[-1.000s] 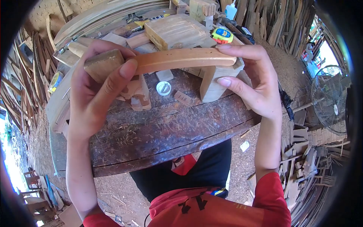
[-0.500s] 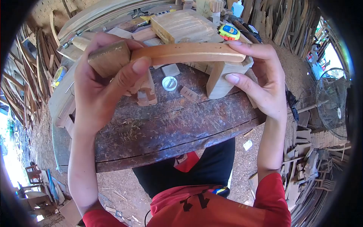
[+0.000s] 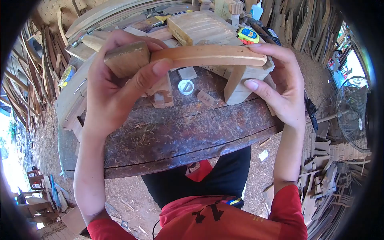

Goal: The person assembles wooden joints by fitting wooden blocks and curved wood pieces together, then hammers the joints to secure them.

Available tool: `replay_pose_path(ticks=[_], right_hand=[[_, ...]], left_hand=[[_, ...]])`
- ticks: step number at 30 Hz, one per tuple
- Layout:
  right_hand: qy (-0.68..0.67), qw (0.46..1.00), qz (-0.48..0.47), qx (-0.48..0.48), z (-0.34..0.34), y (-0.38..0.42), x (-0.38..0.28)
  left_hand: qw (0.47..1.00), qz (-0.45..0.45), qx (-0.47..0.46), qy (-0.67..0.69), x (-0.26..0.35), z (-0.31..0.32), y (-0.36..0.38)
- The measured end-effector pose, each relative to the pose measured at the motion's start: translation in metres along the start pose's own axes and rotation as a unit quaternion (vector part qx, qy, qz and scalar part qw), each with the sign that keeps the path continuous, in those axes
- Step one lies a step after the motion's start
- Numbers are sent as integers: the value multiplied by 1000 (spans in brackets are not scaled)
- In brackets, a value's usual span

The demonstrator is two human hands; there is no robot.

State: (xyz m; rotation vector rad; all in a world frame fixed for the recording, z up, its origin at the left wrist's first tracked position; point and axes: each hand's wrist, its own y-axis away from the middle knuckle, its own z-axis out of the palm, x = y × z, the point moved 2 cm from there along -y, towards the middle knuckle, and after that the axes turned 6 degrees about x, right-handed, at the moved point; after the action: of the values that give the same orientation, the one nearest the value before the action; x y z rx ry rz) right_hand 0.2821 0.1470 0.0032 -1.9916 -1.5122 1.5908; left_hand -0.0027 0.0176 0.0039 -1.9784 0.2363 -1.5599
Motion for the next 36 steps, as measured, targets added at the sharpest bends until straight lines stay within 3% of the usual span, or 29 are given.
replay_pose_path(ticks=[17,20,22,25,29,33,36], right_hand=[[4,999,28,34,4,-3,0],[56,994,-44,83,2,0,-6],[118,968,-123,185,4,4,-11],[181,935,-199,232,3,29,-31],[282,947,-156,-18,32,37,-79],[371,915,-51,-150,71,29,-73],[459,871,-8,-172,83,25,-74]], left_hand=[[1000,5,-23,8,0,0,-2],[1000,8,-22,7,-2,0,-2],[1000,9,-20,19,-3,0,-2],[999,13,-21,26,-5,0,-2],[1000,8,-21,18,-4,0,-1],[999,15,-24,16,-5,-1,-2],[999,12,-17,25,-5,0,-2]])
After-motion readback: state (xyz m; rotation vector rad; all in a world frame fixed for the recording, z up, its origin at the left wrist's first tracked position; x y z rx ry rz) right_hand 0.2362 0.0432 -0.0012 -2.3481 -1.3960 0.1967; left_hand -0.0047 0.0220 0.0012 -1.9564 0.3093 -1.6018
